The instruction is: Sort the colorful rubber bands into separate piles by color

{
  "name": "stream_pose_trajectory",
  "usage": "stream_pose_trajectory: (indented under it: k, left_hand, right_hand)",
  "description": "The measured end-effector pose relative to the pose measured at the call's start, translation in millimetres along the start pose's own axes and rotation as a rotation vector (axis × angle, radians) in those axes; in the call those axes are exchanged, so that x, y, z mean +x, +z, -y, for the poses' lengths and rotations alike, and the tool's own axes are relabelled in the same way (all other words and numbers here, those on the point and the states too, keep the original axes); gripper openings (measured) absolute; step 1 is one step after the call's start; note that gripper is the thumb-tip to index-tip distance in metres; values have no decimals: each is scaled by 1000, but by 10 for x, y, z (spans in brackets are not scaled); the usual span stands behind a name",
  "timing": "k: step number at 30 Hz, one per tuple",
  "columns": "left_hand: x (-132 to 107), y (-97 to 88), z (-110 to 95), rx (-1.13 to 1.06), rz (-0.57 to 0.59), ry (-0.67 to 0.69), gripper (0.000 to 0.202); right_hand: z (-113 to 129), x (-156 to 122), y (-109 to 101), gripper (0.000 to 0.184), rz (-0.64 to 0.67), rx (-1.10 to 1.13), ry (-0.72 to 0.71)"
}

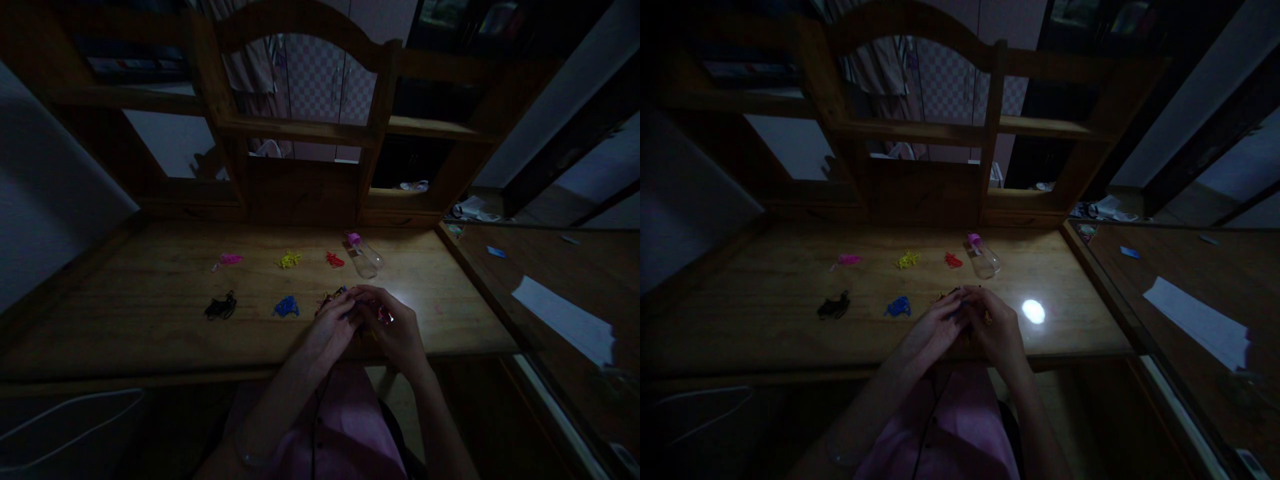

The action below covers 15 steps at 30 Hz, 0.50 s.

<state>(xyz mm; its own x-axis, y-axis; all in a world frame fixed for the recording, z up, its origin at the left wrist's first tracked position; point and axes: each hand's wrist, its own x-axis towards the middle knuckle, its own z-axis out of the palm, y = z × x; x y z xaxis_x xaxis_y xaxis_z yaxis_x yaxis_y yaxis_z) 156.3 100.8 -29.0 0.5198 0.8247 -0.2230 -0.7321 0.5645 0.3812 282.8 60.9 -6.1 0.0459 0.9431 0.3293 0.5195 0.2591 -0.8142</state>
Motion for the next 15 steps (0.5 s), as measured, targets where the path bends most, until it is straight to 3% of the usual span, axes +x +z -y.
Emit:
stream_pose_trajectory:
  k: [4,11,15]
  left_hand:
    - [-21,-75,-48,8,17,-3,38]
    - [-125,0,-118,-50,-127,-50,27]
    - [-135,23,-253,-192,-247,-114,26]
  right_hand:
    - [50,-30,-66,33,-21,-35,25]
    - [75,-50,-81,23,-69,-3,72]
    - [-56,-20,-110,17,-150,-122,87]
